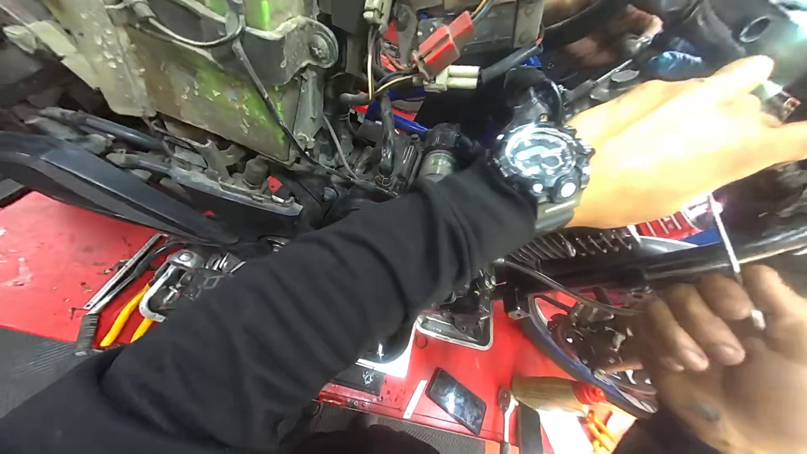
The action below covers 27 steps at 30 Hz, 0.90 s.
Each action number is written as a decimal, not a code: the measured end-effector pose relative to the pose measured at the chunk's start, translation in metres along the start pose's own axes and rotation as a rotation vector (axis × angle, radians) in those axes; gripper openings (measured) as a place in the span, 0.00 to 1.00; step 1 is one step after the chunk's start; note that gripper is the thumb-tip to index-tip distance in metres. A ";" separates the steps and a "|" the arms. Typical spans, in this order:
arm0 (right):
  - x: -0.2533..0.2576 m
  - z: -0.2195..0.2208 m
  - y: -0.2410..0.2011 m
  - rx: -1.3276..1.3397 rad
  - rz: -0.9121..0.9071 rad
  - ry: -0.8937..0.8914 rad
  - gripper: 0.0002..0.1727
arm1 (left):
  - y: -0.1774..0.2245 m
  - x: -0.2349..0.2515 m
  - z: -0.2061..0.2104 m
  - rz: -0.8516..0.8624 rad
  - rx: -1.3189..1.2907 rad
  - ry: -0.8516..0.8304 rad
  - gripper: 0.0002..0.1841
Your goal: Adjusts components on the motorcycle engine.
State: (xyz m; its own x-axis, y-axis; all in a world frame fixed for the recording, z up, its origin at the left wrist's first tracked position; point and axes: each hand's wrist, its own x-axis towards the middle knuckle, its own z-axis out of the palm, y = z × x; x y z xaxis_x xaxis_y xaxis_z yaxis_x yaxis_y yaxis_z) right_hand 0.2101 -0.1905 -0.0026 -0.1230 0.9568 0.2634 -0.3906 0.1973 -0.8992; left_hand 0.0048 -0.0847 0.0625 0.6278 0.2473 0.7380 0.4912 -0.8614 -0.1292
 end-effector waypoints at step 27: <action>0.004 -0.031 -0.007 0.230 0.023 -0.164 0.31 | -0.001 -0.006 0.007 0.014 -0.003 0.097 0.16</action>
State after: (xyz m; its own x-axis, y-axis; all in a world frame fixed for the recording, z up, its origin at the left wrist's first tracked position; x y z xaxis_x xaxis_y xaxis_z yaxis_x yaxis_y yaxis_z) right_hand 0.2411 -0.1809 -0.0062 -0.2730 0.9093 0.3142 -0.5803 0.1048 -0.8077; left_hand 0.0049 -0.0820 0.0539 0.5729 0.1914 0.7970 0.4809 -0.8659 -0.1377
